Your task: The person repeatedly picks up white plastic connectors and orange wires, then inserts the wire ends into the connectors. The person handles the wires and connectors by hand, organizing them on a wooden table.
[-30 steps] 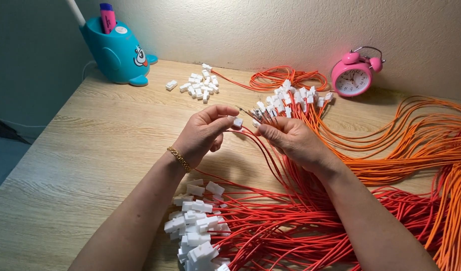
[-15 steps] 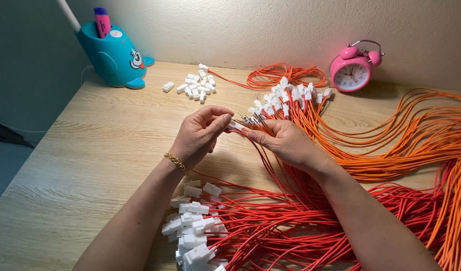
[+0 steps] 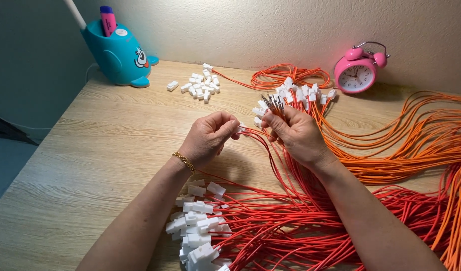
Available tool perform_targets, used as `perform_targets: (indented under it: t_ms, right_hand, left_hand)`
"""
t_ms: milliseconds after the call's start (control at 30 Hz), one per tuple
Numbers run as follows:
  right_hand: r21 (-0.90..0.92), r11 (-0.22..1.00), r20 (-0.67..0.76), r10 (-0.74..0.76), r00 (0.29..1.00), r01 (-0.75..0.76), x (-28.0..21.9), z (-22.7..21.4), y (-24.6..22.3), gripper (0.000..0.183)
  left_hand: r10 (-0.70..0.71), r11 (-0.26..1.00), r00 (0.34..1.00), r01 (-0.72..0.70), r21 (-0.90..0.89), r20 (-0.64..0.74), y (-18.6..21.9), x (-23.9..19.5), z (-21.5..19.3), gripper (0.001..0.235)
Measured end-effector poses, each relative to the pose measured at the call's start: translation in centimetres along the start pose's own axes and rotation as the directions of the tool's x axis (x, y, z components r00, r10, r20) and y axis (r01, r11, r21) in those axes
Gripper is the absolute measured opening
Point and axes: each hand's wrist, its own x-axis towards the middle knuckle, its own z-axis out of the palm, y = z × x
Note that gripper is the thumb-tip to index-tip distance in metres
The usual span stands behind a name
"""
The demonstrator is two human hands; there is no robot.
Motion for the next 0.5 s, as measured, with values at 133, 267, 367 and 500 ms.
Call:
perform_targets:
  t_ms: [133,267,367,500]
  right_hand:
    - [-0.096,0.995,0.029,-0.009,1.000,0.012,-0.3,0.7,-0.3,0.024]
    - [0.001,1.000,0.067,-0.013,0.998,0.013,-0.4,0.5,0.9,0.014]
    - [0.040,0.999,0.066,-0.001,0.998,-0.002,-0.8,0.4,0.5,0.015]
    - [0.047,0.999,0.110,0.015,0.994,-0.020,-0.8,0.5,0.1,0.016]
  left_hand:
    - [-0.005,1.000,1.000,0.005,-0.009,0.010,0.3,0.0,0.2,0.012]
    - [0.003,0.999,0.999,-0.001,-0.039,0.038,-0.1,0.3,0.4,0.011]
    - [0.000,0.998,0.999,0.003,-0.067,0.040,-0.2,0.2,0.4,0.011]
    - [0.013,0.997,0.999,-0.009,-0.072,0.046,-0.2,0.1,0.4,0.012]
